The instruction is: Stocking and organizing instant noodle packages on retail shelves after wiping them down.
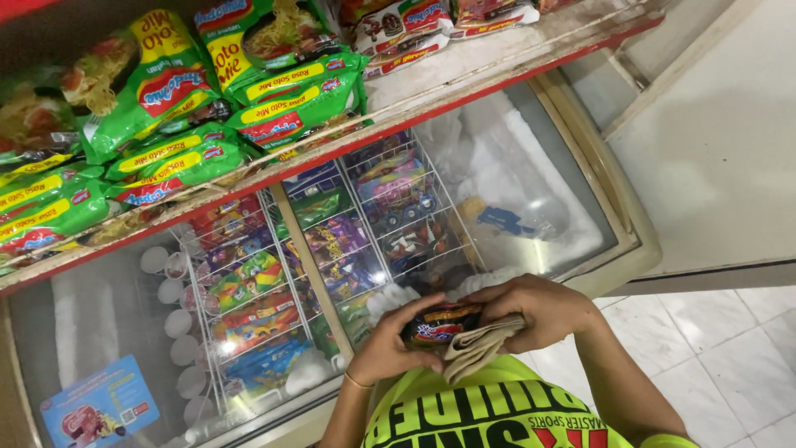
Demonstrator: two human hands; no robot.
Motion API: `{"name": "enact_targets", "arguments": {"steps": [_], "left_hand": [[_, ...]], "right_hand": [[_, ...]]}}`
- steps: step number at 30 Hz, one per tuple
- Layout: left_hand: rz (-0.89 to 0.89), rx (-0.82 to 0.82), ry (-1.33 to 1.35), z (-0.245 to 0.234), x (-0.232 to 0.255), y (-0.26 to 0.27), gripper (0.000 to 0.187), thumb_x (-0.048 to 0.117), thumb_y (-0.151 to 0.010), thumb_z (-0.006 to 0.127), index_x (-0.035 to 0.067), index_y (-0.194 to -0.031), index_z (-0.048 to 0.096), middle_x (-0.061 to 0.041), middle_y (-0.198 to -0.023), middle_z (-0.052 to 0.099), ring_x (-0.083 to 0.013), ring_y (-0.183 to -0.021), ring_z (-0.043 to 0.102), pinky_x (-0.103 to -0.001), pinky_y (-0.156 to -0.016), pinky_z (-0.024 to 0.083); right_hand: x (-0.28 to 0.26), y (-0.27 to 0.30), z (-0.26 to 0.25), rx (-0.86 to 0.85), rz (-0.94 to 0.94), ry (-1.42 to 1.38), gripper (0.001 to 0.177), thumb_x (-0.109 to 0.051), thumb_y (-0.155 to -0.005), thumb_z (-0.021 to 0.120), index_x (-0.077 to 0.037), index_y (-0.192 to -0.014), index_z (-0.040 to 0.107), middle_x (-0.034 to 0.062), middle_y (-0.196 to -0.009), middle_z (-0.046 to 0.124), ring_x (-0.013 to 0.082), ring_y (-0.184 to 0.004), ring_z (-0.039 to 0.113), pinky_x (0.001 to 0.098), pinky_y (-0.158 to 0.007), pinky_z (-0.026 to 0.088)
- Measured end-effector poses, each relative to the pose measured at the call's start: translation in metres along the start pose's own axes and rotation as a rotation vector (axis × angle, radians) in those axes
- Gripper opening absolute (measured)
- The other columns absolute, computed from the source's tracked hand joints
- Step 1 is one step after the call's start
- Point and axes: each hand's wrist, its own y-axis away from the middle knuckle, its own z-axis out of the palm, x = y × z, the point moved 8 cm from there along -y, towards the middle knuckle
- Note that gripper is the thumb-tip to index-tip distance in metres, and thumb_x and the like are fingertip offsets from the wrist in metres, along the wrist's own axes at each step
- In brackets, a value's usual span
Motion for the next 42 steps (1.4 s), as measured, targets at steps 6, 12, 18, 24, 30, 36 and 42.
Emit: {"name": "enact_targets", "arguments": {"steps": [6, 12, 18, 24, 30, 36, 42], "left_hand": [[0.014, -0.014, 0.074, 0.009, 0.007, -0.001, 0.086, 0.005, -0.052, 0.089, 0.012, -0.134, 0.065, -0.008, -0.128, 0.074, -0.0237, -0.111, 0.073, -0.035, -0.102, 0.055], [0.070, -0.044, 0.031, 0.015, 0.014, -0.003, 0.089, 0.014, -0.053, 0.092, 0.014, -0.137, 0.063, -0.008, -0.132, 0.073, -0.0257, -0.113, 0.074, -0.036, -0.101, 0.055], [0.088, -0.099, 0.096, 0.018, 0.011, -0.003, 0.102, 0.019, -0.048, 0.089, 0.010, -0.144, 0.055, -0.013, -0.136, 0.069, -0.0309, -0.121, 0.069, -0.042, -0.109, 0.050], [-0.005, -0.053, 0.268, 0.025, -0.008, -0.005, 0.105, 0.013, -0.051, 0.092, 0.012, -0.148, 0.051, -0.014, -0.139, 0.067, -0.0304, -0.123, 0.068, -0.041, -0.108, 0.053], [-0.011, -0.043, 0.326, 0.032, -0.011, -0.006, 0.105, 0.008, -0.046, 0.092, 0.008, -0.144, 0.055, -0.012, -0.142, 0.065, -0.0301, -0.127, 0.065, -0.041, -0.115, 0.047], [0.106, 0.042, 0.197, 0.031, -0.005, -0.010, 0.087, 0.003, -0.060, 0.088, 0.004, -0.140, 0.056, -0.017, -0.132, 0.069, -0.0275, -0.108, 0.073, -0.034, -0.096, 0.061], [0.305, 0.299, -0.031, 0.020, 0.013, -0.007, 0.058, 0.025, -0.073, 0.086, 0.005, -0.124, 0.068, -0.013, -0.112, 0.076, -0.0238, -0.093, 0.074, -0.037, -0.088, 0.062]], "right_hand": [[-0.019, 0.007, -0.009, 0.021, -0.059, -0.105, 0.032, -0.005, -0.055, 0.077, -0.008, -0.087, 0.076, 0.0107, -0.120, 0.078, 0.0292, -0.078, 0.078, 0.0350, -0.063, 0.057], [-0.030, 0.012, -0.016, 0.049, -0.089, -0.159, 0.033, -0.002, -0.055, 0.077, -0.007, -0.087, 0.073, 0.0073, -0.100, 0.081, 0.0297, -0.069, 0.072, 0.0357, -0.062, 0.056], [-0.020, 0.018, -0.017, 0.097, -0.155, -0.207, 0.036, -0.003, -0.056, 0.086, -0.006, -0.088, 0.069, 0.0162, -0.114, 0.079, 0.0316, -0.077, 0.076, 0.0376, -0.066, 0.060], [-0.002, 0.022, -0.014, 0.063, -0.139, -0.337, 0.026, -0.007, -0.065, 0.083, -0.003, -0.085, 0.066, 0.0166, -0.103, 0.079, 0.0281, -0.064, 0.066, 0.0358, -0.063, 0.057], [0.001, 0.027, -0.016, 0.024, -0.196, -0.495, 0.066, -0.024, -0.076, 0.080, 0.008, -0.131, 0.062, 0.0243, -0.120, 0.075, 0.0333, -0.096, 0.078, 0.0396, -0.083, 0.061], [0.025, 0.037, -0.003, 0.083, -0.119, -0.743, 0.074, -0.022, -0.067, 0.080, 0.014, -0.130, 0.062, 0.0296, -0.123, 0.072, 0.0357, -0.106, 0.075, 0.0410, -0.095, 0.060], [0.074, 0.047, 0.010, 0.277, -0.221, -0.715, 0.049, -0.010, -0.080, 0.078, 0.016, -0.119, 0.064, 0.0229, -0.099, 0.075, 0.0209, -0.068, 0.070, 0.0229, -0.056, 0.056]]}}
